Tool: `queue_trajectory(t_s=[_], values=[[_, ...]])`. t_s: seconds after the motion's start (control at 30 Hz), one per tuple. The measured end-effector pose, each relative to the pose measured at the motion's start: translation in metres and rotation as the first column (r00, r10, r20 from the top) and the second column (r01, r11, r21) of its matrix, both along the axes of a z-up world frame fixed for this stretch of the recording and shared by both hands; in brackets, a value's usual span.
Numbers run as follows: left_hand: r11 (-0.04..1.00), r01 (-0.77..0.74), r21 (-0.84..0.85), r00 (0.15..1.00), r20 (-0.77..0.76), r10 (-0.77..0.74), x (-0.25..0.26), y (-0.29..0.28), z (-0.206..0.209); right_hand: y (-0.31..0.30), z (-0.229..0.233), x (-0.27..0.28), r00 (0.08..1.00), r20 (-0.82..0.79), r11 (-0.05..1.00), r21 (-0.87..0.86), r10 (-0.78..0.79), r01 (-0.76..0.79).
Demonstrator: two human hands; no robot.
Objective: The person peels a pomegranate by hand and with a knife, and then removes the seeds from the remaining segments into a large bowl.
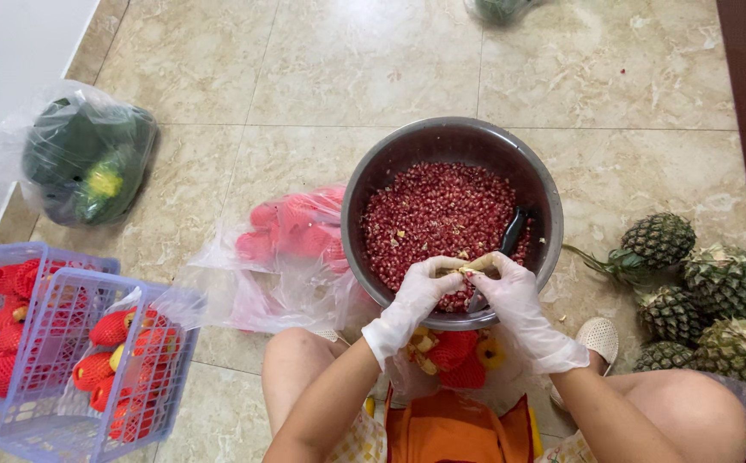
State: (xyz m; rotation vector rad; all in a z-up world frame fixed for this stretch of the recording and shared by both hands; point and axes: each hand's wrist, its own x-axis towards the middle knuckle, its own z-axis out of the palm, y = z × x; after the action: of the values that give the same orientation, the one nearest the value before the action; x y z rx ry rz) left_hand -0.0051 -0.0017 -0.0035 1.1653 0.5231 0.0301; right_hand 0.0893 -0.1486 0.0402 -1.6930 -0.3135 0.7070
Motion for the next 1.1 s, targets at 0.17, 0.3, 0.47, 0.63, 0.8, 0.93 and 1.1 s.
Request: queue_trajectory(t_s=[0.17,0.3,0.47,0.63,0.8,0.93,1.1], values=[[0.965,0.022,0.262,0.999,0.022,-0.029,-0.001,0.001,0.009,-0.003,-0.001,0.001,0.994,-0.102,0.995,-0.090,-0.050,0.040],[0.775,-0.074,0.628,0.997,0.075,0.034,-0.004,0.024,0.019,-0.009,-0.002,0.005,0.494,0.863,0.985,-0.160,0.105,0.070],[0.531,0.069,0.845,0.975,-0.170,0.143,-0.005,0.062,0.014,-0.013,-0.008,0.018,0.866,0.498,0.995,-0.061,-0.039,0.080],[0.180,0.409,0.895,0.912,-0.405,-0.055,-0.006,0.051,-0.010,-0.015,-0.021,0.034,0.995,-0.093,0.990,0.135,-0.036,0.048],[0.557,0.303,0.774,0.942,-0.331,-0.052,0.001,0.048,-0.020,-0.023,-0.021,0.042,0.951,-0.300,0.981,0.145,-0.077,0.126],[0.987,0.085,0.136,0.995,-0.070,-0.076,0.002,0.044,-0.005,-0.017,-0.009,0.036,0.952,-0.303,0.991,0.115,-0.030,0.068],[0.988,0.133,-0.082,0.991,0.023,-0.132,-0.006,0.031,0.011,-0.007,-0.001,0.016,0.984,-0.170,0.998,0.046,0.060,-0.053]])
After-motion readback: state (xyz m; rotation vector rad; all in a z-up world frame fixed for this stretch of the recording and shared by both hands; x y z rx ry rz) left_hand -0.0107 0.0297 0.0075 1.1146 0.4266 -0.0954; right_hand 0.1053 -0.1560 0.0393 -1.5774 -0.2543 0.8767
